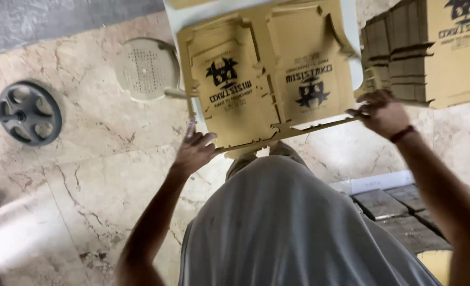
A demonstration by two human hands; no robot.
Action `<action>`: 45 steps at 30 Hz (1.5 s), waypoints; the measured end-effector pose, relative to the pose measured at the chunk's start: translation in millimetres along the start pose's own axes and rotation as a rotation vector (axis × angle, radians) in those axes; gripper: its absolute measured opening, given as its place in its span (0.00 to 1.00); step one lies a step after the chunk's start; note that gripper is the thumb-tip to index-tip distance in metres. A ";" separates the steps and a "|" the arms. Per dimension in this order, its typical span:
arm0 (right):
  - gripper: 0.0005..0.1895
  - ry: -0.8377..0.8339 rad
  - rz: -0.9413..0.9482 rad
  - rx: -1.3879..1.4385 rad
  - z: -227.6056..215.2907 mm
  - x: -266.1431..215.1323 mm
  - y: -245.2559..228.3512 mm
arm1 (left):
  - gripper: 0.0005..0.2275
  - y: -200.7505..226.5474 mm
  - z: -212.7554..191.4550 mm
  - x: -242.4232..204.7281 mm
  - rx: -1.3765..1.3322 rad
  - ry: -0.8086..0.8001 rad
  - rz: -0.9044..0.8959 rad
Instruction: The person repeatedly cuts flat cardboard sheets with shears, removes the cut pieces, and places them into a green bin. The person handles multiple cardboard sheets one at a time, cutting along pre-scored lines and discarding the cutouts.
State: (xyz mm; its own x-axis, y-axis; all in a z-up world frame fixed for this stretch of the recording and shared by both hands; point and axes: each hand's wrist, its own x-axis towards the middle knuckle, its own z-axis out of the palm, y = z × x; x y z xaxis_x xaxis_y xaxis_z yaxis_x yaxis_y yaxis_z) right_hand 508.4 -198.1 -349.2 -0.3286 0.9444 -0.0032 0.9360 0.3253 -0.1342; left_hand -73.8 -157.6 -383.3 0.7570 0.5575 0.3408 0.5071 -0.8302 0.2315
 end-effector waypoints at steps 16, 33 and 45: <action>0.24 -0.529 0.191 -0.017 55.3 -2.8 -63.0 | 0.15 0.5 91.6 -51.7 0.000 0.082 -0.014; 0.25 -0.235 0.714 0.410 143.6 97.9 -203.7 | 0.17 25.3 36.8 6.3 -0.027 0.168 -0.024; 0.32 -0.307 0.888 0.654 162.4 102.8 -194.5 | 0.17 26.4 21.3 22.8 -0.080 0.218 0.052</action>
